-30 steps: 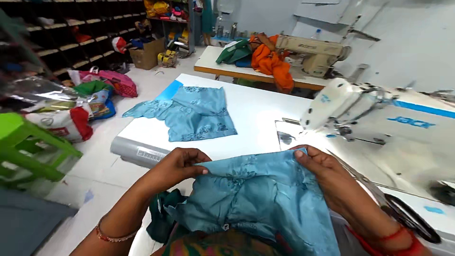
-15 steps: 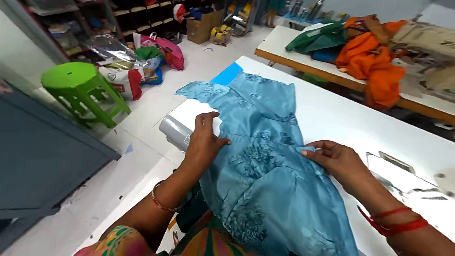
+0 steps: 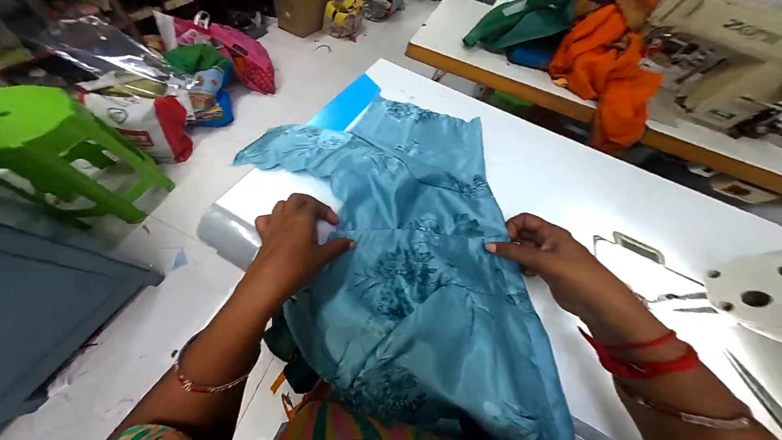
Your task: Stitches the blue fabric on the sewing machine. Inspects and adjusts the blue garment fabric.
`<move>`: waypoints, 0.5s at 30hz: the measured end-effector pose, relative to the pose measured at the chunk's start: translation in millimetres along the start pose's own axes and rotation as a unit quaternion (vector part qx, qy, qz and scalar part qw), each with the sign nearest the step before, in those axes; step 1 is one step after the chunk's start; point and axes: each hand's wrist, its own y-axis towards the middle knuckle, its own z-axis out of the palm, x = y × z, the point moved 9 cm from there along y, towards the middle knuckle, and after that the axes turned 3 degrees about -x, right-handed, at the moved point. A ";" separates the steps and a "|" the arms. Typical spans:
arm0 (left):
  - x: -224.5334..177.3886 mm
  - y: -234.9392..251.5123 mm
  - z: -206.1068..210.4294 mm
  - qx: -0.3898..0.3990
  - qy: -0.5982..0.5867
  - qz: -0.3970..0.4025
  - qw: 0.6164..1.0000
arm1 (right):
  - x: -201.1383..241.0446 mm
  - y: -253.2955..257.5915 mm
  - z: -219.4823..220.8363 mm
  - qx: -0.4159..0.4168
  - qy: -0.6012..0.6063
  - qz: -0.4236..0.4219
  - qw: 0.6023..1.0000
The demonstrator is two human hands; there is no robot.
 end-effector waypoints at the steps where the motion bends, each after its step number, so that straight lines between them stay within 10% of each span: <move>1: -1.3 0.7 0.6 -0.008 -0.010 0.015 1.000 | -0.5 -0.3 0.9 0.002 0.058 -0.004 0.998; 15: -5.8 2.3 10.6 0.024 -0.330 0.097 0.939 | -9.9 -5.8 -12.7 -0.003 0.195 -0.213 0.958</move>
